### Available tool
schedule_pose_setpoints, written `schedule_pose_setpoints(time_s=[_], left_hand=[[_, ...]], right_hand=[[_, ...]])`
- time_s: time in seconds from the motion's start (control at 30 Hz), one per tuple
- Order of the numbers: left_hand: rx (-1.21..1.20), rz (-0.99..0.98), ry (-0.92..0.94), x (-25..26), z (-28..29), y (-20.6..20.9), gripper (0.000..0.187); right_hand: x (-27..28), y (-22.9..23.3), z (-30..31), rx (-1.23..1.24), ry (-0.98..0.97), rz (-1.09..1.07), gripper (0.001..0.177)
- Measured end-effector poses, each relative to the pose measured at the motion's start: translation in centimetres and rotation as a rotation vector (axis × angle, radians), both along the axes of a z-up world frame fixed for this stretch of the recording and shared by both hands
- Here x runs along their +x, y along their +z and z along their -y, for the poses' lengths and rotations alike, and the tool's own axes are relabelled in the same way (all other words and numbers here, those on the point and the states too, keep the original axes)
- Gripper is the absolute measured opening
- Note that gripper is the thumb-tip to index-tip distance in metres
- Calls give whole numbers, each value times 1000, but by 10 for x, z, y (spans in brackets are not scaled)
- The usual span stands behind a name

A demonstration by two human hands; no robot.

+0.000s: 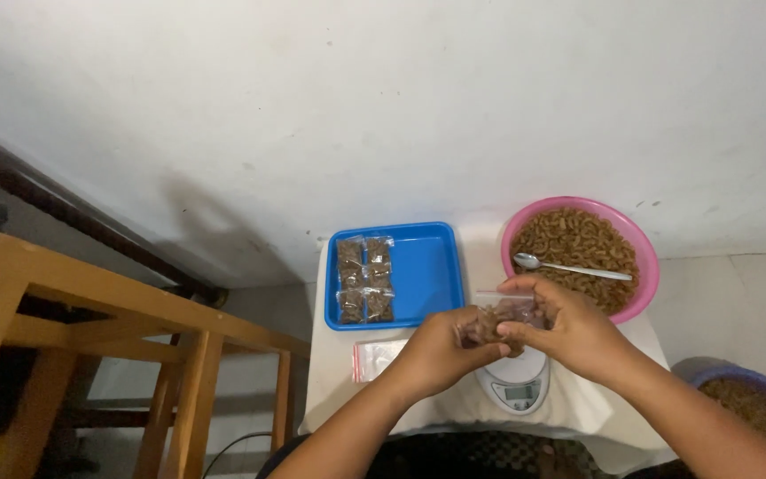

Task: Packaging small pellets into plastic bags by scooping them from a bowl, weighing each bag on a digital scale, and organizing them in a tray.

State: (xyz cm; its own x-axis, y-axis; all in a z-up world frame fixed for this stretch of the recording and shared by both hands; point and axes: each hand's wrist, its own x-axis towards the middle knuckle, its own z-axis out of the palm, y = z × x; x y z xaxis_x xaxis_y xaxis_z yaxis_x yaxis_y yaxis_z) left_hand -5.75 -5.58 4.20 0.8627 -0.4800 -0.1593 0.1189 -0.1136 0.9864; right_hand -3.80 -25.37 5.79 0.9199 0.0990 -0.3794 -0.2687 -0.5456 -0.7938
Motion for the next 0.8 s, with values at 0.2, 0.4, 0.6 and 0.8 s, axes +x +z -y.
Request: schedule_pose_setpoints(time_s=[0.2, 0.4, 0.6, 0.8], left_hand=[[58, 19, 38, 2, 2, -16, 26], [41, -2, 31, 0, 0, -12, 23], [74, 51, 10, 1, -1, -13, 17], [23, 17, 23, -1, -1, -9, 28]], right_hand=[[-2, 5, -2, -5, -1, -6, 47], [3, -13, 5, 1, -8, 139, 37], [2, -18, 10, 183, -11, 144, 28], [6, -31, 11, 127, -22, 240, 15]])
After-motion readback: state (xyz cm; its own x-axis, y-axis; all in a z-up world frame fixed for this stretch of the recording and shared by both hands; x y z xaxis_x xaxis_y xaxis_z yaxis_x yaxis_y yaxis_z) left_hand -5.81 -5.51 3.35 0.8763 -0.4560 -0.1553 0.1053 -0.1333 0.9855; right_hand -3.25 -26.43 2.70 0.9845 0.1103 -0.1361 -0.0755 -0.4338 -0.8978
